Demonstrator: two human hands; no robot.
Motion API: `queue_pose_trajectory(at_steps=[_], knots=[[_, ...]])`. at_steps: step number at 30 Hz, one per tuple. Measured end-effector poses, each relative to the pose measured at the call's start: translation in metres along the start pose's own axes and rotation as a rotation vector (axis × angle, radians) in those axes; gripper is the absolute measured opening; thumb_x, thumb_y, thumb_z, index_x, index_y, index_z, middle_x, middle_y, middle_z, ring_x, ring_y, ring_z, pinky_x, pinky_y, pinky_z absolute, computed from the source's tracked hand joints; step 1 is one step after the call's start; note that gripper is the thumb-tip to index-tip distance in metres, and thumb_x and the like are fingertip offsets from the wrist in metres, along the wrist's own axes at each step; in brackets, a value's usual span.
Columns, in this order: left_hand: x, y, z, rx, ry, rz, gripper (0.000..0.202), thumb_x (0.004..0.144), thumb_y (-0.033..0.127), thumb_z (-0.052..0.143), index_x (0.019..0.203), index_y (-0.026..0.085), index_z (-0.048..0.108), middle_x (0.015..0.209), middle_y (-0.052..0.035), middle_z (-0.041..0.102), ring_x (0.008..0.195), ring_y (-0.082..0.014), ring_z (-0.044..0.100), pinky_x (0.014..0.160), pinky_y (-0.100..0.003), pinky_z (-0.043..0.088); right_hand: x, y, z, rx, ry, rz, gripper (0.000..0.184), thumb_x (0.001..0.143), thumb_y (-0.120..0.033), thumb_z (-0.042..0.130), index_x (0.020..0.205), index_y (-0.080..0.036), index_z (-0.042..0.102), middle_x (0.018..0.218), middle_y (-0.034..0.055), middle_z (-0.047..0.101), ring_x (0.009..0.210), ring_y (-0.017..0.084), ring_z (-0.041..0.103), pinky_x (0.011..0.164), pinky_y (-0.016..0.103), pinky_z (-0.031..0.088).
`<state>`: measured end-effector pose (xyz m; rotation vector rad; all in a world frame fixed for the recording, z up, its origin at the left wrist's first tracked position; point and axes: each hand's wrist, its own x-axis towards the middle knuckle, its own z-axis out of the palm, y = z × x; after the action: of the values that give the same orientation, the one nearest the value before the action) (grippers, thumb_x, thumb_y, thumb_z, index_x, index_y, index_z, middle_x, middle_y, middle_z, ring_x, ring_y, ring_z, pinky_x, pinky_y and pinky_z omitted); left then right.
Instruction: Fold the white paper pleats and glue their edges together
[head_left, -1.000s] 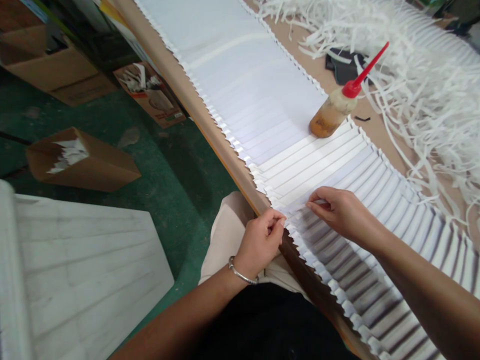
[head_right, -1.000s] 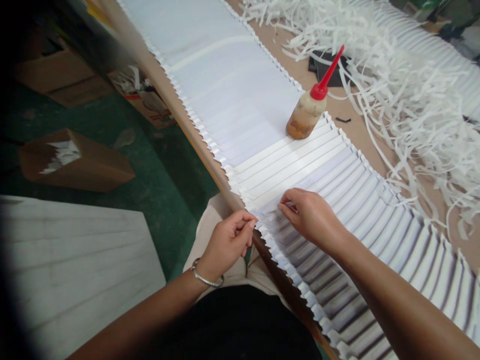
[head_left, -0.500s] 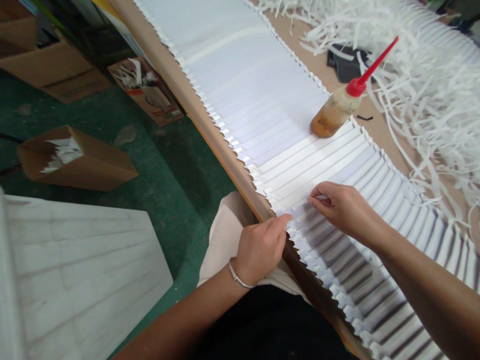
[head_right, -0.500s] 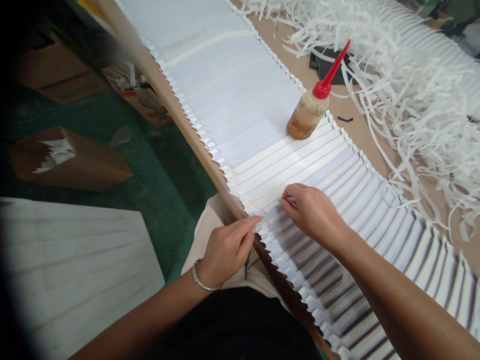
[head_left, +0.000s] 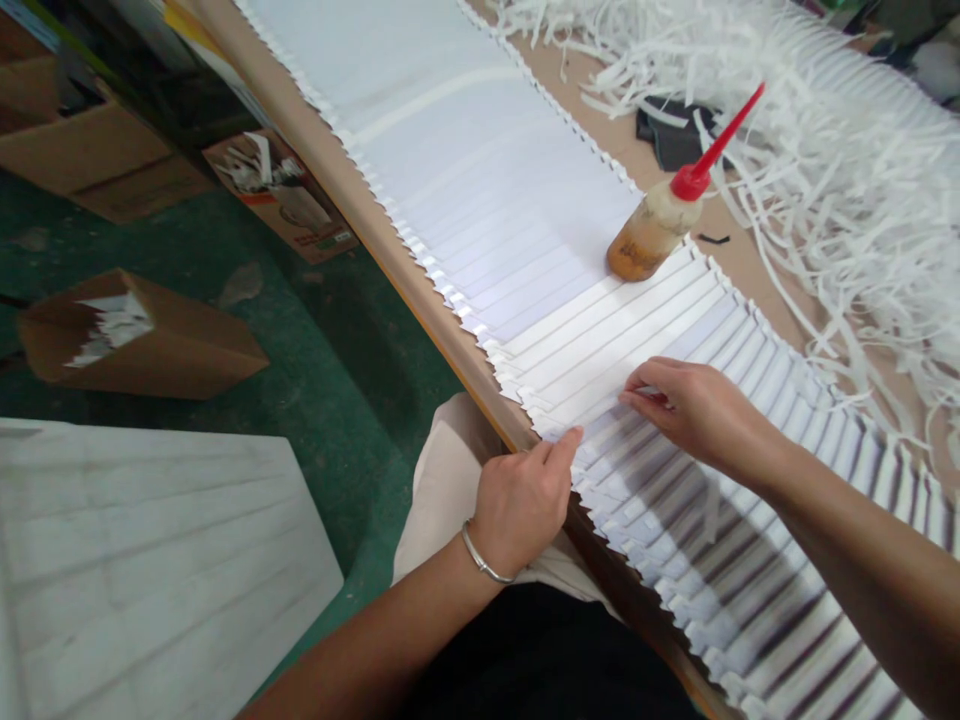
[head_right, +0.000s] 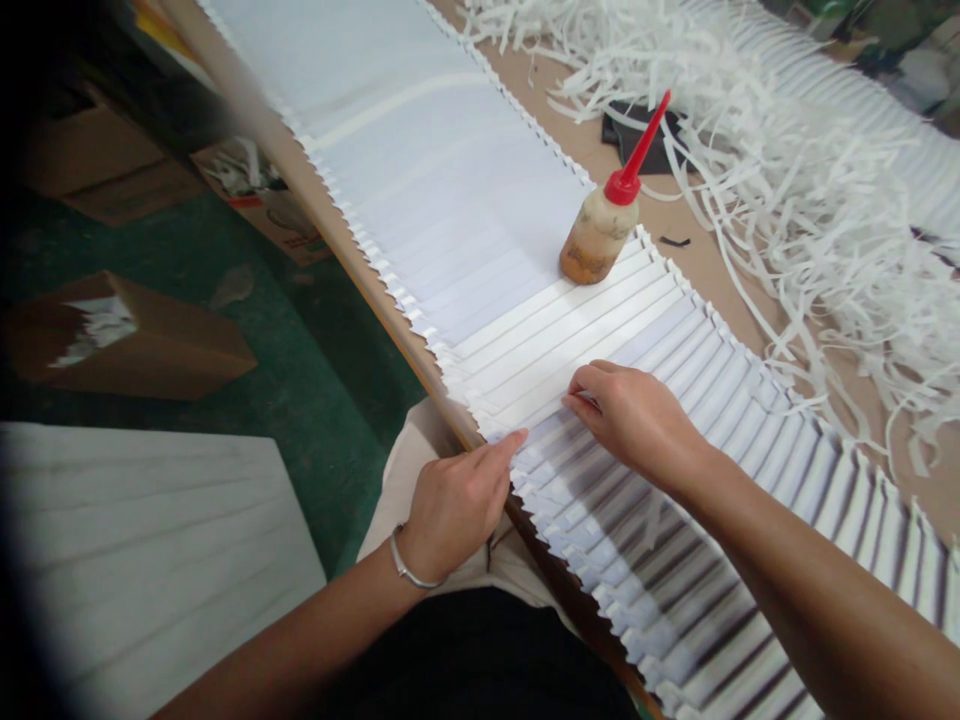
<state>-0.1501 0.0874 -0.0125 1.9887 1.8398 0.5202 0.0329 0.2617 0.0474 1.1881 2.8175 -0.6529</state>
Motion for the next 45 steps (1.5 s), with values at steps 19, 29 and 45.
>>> queue_pose_trajectory(at_steps=[19, 29, 45], knots=[[-0.004, -0.007, 0.012, -0.009, 0.157, 0.059, 0.047, 0.102, 0.01, 0.045, 0.146, 0.013, 0.059, 0.101, -0.0077, 0.082, 0.074, -0.0203, 0.077, 0.061, -0.029, 0.058, 0.022, 0.07, -0.042, 0.0, 0.154, 0.352, 0.018, 0.087, -0.035, 0.068, 0.08, -0.019, 0.073, 0.067, 0.0024, 0.069, 0.063, 0.016, 0.059, 0.063, 0.029, 0.039], [-0.001, -0.009, 0.011, -0.011, 0.265, 0.111, 0.043, 0.102, 0.008, 0.044, 0.142, 0.012, 0.061, 0.101, -0.0061, 0.082, 0.071, -0.0188, 0.077, 0.056, -0.029, 0.057, 0.027, 0.085, -0.038, 0.009, 0.188, 0.381, 0.015, 0.083, -0.033, 0.068, 0.077, -0.02, 0.071, 0.067, 0.0017, 0.068, 0.065, 0.016, 0.058, 0.063, 0.028, 0.038], [0.0, -0.012, 0.009, -0.023, 0.309, 0.171, 0.04, 0.105, 0.009, 0.041, 0.14, 0.009, 0.06, 0.105, -0.0084, 0.082, 0.073, -0.018, 0.078, 0.063, -0.028, 0.062, 0.044, 0.172, -0.047, 0.021, 0.368, 0.46, 0.019, 0.082, -0.038, 0.068, 0.083, -0.02, 0.072, 0.071, 0.0024, 0.069, 0.065, 0.017, 0.057, 0.064, 0.031, 0.04]])
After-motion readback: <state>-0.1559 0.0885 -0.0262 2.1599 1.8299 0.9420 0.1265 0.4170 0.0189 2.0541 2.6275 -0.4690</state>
